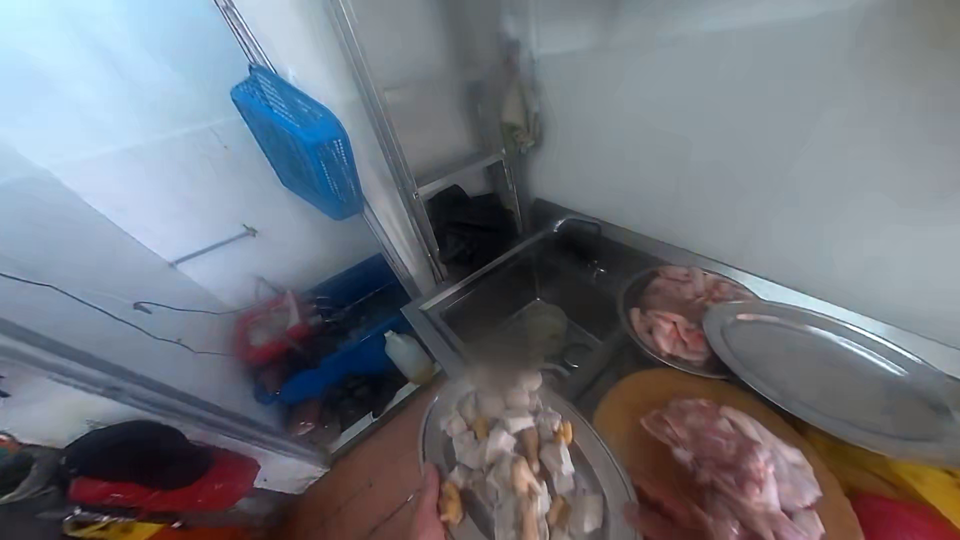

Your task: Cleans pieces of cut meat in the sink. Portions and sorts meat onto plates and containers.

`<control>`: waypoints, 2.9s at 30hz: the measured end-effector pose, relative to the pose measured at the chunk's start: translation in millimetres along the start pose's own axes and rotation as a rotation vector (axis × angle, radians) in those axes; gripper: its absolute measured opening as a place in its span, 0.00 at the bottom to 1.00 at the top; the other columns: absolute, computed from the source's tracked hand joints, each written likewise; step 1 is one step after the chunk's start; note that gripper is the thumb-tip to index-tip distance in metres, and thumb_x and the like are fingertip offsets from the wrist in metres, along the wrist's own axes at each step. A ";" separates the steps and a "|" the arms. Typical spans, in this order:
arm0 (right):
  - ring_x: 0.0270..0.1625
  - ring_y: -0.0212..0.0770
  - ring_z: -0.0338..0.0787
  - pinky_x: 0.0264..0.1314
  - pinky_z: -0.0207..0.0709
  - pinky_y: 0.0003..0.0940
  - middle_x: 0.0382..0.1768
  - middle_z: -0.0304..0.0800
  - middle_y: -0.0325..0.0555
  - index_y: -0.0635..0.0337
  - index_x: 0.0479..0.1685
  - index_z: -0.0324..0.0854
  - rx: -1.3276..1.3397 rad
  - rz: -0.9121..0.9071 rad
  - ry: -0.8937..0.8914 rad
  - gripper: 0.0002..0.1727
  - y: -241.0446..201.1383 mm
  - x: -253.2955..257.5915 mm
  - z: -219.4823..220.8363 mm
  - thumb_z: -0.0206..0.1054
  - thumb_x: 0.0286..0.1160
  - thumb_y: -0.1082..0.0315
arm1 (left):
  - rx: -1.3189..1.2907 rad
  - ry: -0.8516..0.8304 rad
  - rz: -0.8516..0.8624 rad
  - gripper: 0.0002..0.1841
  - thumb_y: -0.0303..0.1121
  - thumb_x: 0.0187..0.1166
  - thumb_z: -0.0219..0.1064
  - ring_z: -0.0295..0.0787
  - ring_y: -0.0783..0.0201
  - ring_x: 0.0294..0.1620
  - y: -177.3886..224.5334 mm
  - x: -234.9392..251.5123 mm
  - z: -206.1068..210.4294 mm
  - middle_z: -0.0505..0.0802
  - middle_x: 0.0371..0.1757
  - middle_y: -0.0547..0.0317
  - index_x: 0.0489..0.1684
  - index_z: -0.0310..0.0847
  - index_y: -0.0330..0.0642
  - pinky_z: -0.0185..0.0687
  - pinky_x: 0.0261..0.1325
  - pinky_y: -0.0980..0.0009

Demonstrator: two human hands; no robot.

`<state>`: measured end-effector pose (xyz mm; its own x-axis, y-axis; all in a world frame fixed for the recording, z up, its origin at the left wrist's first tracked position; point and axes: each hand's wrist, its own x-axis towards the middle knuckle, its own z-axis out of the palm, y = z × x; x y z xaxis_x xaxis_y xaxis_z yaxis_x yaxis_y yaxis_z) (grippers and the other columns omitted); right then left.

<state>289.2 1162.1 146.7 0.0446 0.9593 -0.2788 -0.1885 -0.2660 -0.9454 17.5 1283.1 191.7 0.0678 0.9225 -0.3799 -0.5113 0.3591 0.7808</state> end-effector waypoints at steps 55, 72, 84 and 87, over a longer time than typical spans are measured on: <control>0.13 0.29 0.69 0.12 0.67 0.24 0.19 0.73 0.36 0.56 0.39 0.81 0.623 0.307 0.666 0.15 -47.3 683.2 -108.2 0.55 0.88 0.58 | -0.012 -0.563 -1.130 0.27 0.51 0.90 0.42 0.83 0.66 0.19 -153.1 684.6 273.7 0.92 0.34 0.54 0.49 0.86 0.43 0.81 0.21 0.71; 0.68 0.64 0.83 0.66 0.82 0.60 0.75 0.71 0.67 0.46 0.88 0.65 -0.678 0.657 0.552 0.45 52.8 779.3 -168.4 0.76 0.66 0.47 | 1.721 -0.721 -0.005 0.33 0.54 0.84 0.60 0.73 0.48 0.81 -216.1 800.7 234.5 0.80 0.78 0.47 0.86 0.67 0.50 0.66 0.83 0.47; 0.62 0.41 0.88 0.67 0.84 0.42 0.62 0.85 0.48 0.53 0.71 0.78 -0.409 0.387 0.400 0.31 60.7 767.4 -176.9 0.79 0.66 0.58 | 1.208 -0.765 -0.193 0.13 0.43 0.82 0.67 0.88 0.65 0.53 -214.9 821.4 222.5 0.91 0.51 0.58 0.49 0.89 0.45 0.86 0.60 0.61; 0.58 0.43 0.89 0.63 0.85 0.46 0.58 0.88 0.49 0.55 0.76 0.70 -0.311 0.481 0.401 0.39 56.7 769.6 -181.5 0.81 0.62 0.59 | 1.330 -0.818 -0.189 0.16 0.47 0.83 0.66 0.90 0.66 0.53 -214.3 825.0 226.4 0.93 0.51 0.60 0.59 0.88 0.50 0.86 0.62 0.61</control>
<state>490.9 1868.1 -152.1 0.3965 0.6349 -0.6631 0.0090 -0.7249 -0.6888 377.0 1999.3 -176.7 0.6937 0.5167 -0.5018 0.6188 -0.0710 0.7823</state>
